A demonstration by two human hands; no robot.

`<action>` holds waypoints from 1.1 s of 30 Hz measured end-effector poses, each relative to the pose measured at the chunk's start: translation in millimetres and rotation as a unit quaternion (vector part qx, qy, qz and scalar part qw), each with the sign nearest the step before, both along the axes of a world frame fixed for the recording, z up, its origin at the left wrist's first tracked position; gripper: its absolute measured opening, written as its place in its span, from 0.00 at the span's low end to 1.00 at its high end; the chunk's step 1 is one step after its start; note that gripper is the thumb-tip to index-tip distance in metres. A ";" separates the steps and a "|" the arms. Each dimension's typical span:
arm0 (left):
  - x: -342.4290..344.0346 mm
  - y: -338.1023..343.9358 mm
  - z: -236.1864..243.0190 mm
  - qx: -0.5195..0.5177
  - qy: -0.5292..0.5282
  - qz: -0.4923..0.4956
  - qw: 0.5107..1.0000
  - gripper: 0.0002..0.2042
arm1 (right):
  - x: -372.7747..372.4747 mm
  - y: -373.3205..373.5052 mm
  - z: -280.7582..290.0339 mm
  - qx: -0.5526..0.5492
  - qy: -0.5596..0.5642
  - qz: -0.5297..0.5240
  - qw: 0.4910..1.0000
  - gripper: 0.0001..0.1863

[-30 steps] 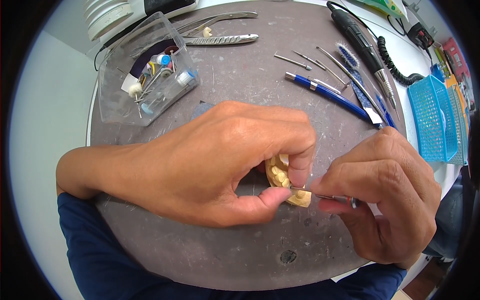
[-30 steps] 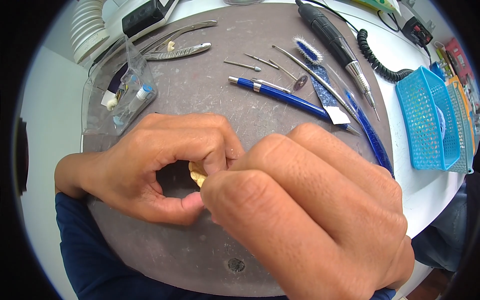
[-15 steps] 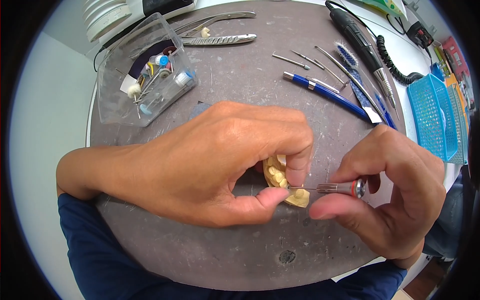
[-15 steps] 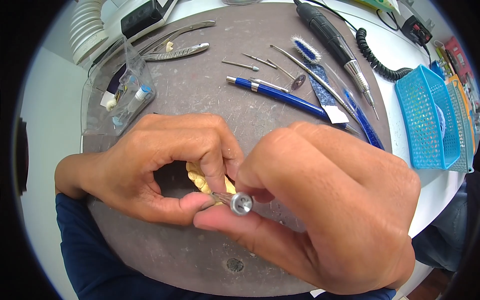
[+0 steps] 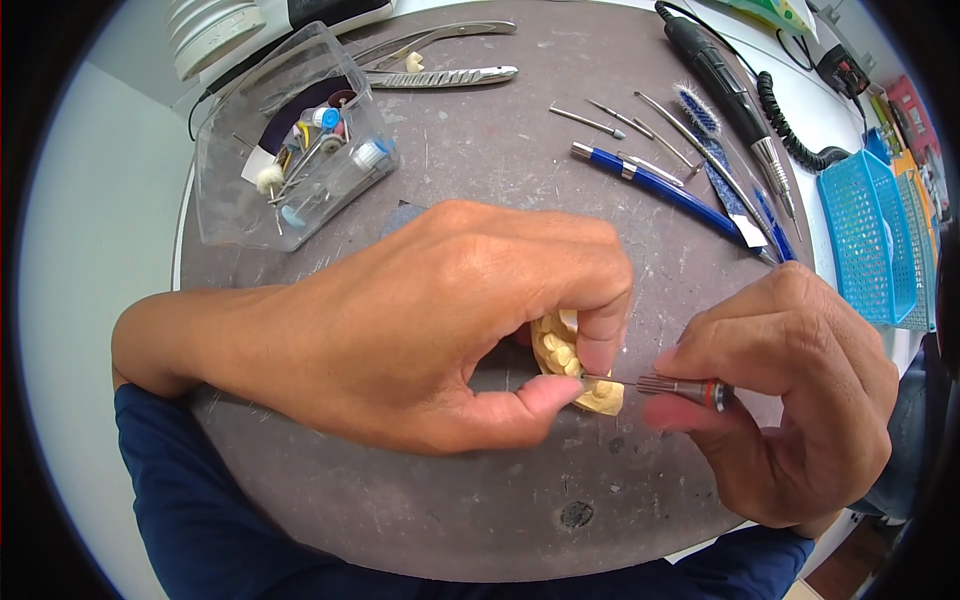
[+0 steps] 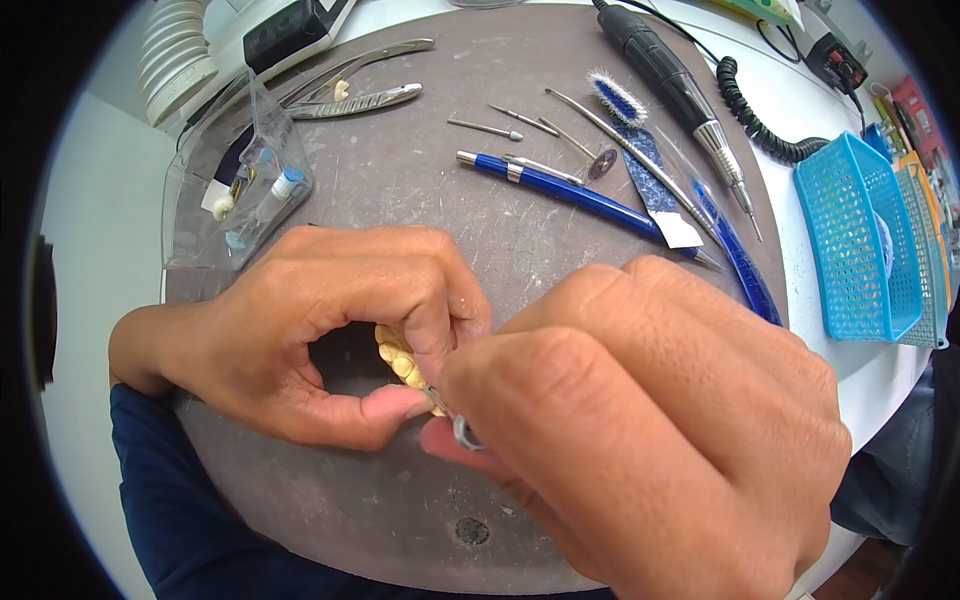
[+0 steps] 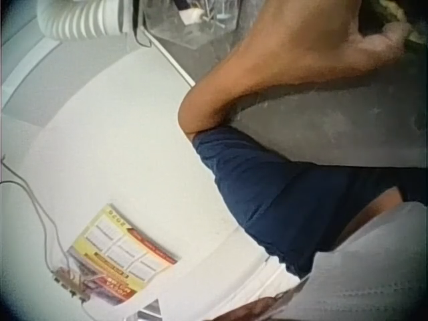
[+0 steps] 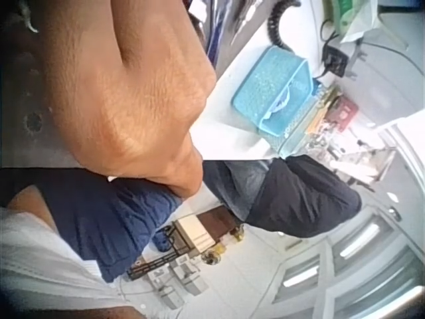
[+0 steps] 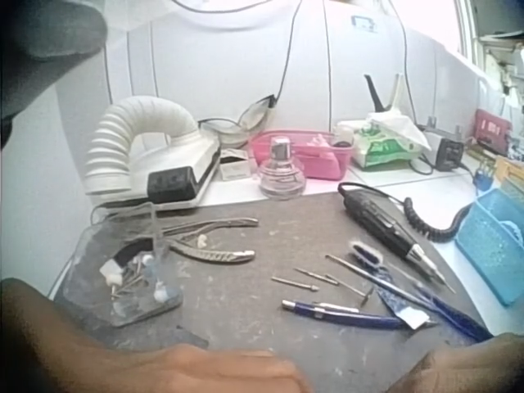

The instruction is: Refining and adjusting a dental prosthesis model using hand tools on a laboratory bench.

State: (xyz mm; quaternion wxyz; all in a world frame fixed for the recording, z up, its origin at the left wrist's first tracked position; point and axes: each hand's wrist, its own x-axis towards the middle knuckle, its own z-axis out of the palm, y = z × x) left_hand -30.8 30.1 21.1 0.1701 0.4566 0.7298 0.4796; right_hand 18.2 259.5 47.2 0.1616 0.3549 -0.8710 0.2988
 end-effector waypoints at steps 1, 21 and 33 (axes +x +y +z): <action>0.0 0.0 -0.3 0.000 0.000 0.000 1.000 0.08 | 0.3 -1.0 -0.4 0.000 0.000 0.000 1.000 0.18; 1.6 -1.1 -3.5 0.011 -0.005 -0.002 1.000 0.10 | -1.0 15.3 18.8 0.043 -0.012 0.064 0.997 0.13; -0.1 -1.1 -0.3 -0.007 0.020 -0.005 1.000 0.12 | -6.7 5.4 10.3 0.037 -0.001 0.071 0.997 0.14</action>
